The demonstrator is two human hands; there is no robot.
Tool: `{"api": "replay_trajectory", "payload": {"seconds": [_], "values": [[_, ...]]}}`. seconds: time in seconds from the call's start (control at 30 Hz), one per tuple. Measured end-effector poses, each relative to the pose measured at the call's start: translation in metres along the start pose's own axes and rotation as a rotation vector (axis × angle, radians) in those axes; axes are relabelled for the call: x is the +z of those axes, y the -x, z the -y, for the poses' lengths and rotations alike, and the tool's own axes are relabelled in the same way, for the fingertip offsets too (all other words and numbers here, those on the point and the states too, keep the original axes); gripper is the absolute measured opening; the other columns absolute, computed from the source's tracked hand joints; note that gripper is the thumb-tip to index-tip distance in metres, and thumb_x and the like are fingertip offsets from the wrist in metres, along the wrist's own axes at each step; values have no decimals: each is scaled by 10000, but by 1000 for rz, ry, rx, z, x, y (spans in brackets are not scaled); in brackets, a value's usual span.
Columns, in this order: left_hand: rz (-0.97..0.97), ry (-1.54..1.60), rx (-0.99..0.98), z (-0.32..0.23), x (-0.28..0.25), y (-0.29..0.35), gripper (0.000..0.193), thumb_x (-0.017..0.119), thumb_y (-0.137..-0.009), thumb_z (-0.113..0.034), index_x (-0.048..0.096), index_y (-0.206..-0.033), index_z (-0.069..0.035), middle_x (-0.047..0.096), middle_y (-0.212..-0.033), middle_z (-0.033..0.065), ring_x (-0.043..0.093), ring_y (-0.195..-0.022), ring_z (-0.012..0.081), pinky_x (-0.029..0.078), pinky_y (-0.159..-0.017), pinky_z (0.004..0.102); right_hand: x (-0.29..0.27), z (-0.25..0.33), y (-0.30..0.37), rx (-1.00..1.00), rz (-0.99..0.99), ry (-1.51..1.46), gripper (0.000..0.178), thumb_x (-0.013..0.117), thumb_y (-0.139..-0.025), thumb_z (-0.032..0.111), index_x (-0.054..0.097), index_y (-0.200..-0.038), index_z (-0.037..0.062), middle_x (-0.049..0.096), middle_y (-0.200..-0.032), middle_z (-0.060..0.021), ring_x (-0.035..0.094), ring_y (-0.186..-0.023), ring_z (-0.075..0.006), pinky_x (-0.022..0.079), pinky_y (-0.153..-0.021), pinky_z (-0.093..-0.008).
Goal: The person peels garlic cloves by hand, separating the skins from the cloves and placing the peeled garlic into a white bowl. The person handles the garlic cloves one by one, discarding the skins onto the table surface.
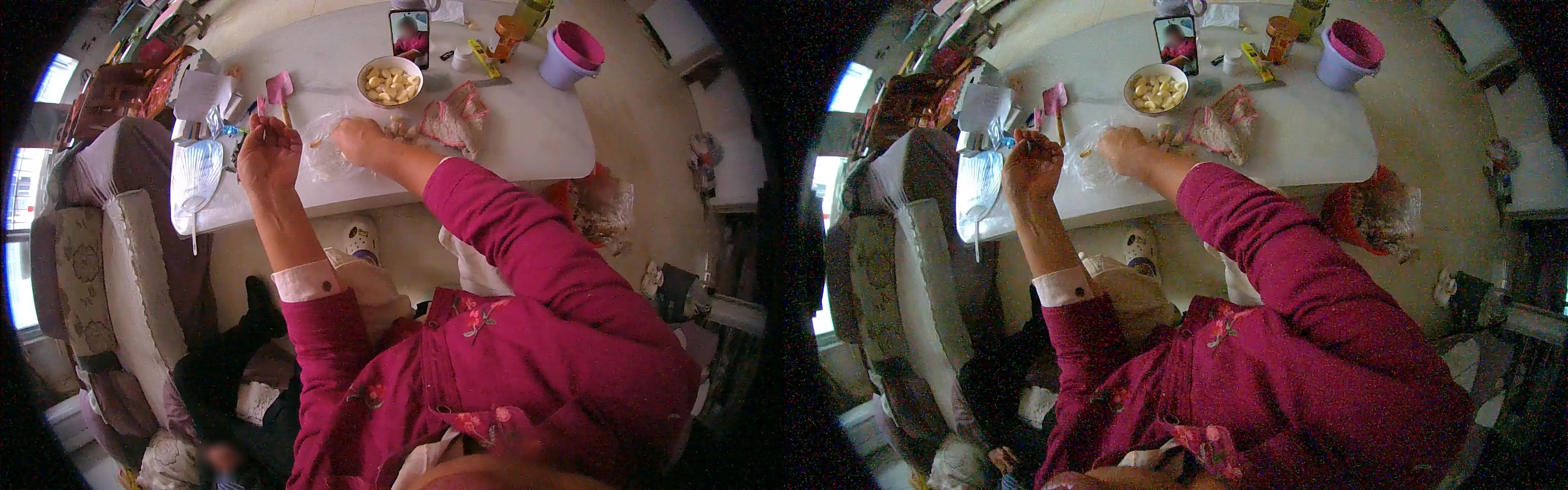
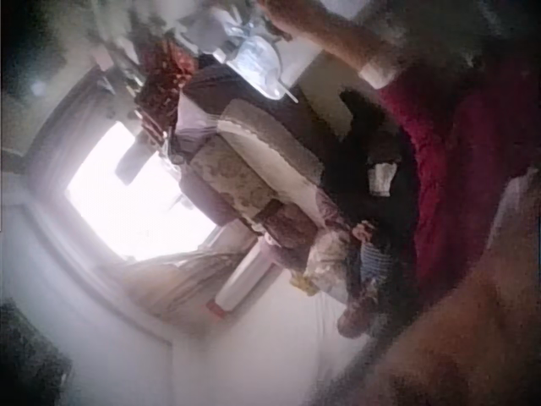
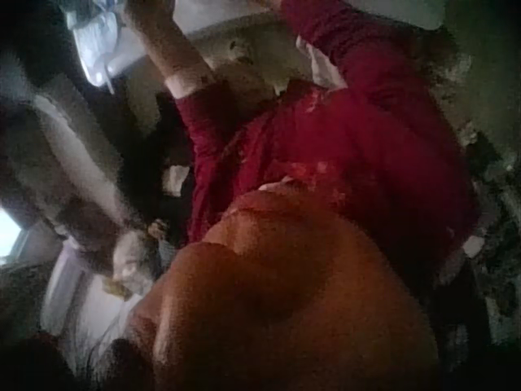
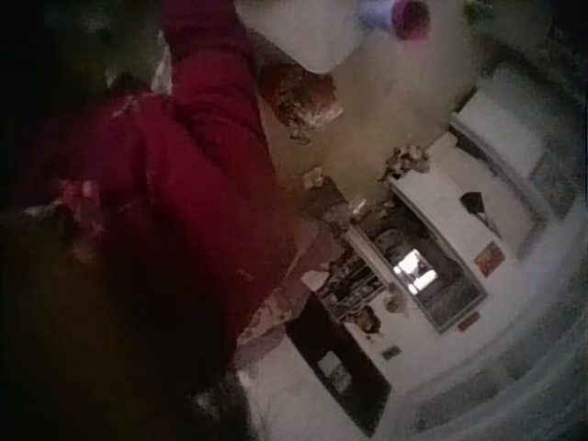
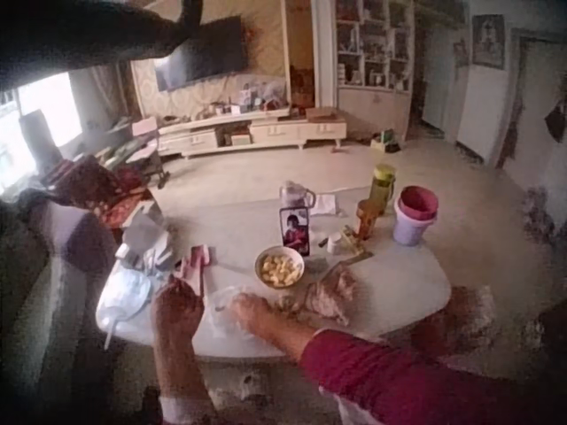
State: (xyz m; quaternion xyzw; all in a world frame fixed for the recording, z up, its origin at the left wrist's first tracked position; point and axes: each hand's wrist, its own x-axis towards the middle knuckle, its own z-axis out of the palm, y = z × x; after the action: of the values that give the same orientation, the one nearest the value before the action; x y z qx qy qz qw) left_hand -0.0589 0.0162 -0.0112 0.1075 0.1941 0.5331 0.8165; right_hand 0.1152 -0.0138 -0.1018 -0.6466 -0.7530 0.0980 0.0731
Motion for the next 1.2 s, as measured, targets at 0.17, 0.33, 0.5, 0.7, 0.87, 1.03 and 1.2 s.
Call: {"api": "replay_trajectory", "payload": {"seconds": [0.17,0.33,0.5,0.7,0.87,1.03,1.2], "values": [[43,23,-29,-1,-3,-5,171,511,-870,-75,617,-998,-117,649,-895,21,619,-839,186,460,-744,378,16,-6,-8,-1,-82,-49,191,551,-808,86,697,-892,-4,667,-996,-189,671,-906,-327,547,-753,-444],[107,109,-69,-4,-10,-4,177,550,-858,-69,616,-1019,-101,669,-908,51,640,-834,206,459,-735,402,-6,3,-6,-7,-122,-165,185,566,-791,114,690,-857,-6,671,-923,-198,664,-873,-346,537,-751,-437],[65,-125,-10,3,-10,-14,232,557,-892,-75,601,-1115,-118,662,-906,32,626,-845,162,510,-703,350,-55,6,2,-78,-361,-613,176,636,-783,206,682,-877,64,674,-867,-178,660,-788,-338,521,-717,-411],[-128,-665,-13,30,25,1,220,628,-893,-204,631,-1088,-102,629,-878,-25,588,-782,105,473,-672,271,-94,8,21,-54,-604,-819,131,664,-811,114,637,-896,18,678,-785,-111,664,-722,-203,516,-668,-316],[-18,-749,-64,47,25,-6,253,659,-884,-246,633,-1075,-82,651,-913,-10,604,-806,90,468,-687,227,-91,4,24,-75,-656,-671,141,661,-798,91,618,-899,3,670,-833,-134,661,-741,-231,515,-676,-326],[76,-545,-109,48,10,-25,201,593,-929,-234,642,-1035,-70,630,-824,-19,584,-724,77,480,-637,231,-100,0,31,-141,-666,-713,119,644,-811,87,641,-899,7,659,-841,-142,656,-768,-255,509,-686,-340],[81,-433,-170,54,15,-24,226,570,-943,-262,642,-1028,-66,613,-781,-25,568,-684,82,479,-623,243,-103,-7,35,-121,-675,-619,138,650,-819,129,653,-888,10,653,-839,-146,646,-764,-270,498,-680,-349]]}}
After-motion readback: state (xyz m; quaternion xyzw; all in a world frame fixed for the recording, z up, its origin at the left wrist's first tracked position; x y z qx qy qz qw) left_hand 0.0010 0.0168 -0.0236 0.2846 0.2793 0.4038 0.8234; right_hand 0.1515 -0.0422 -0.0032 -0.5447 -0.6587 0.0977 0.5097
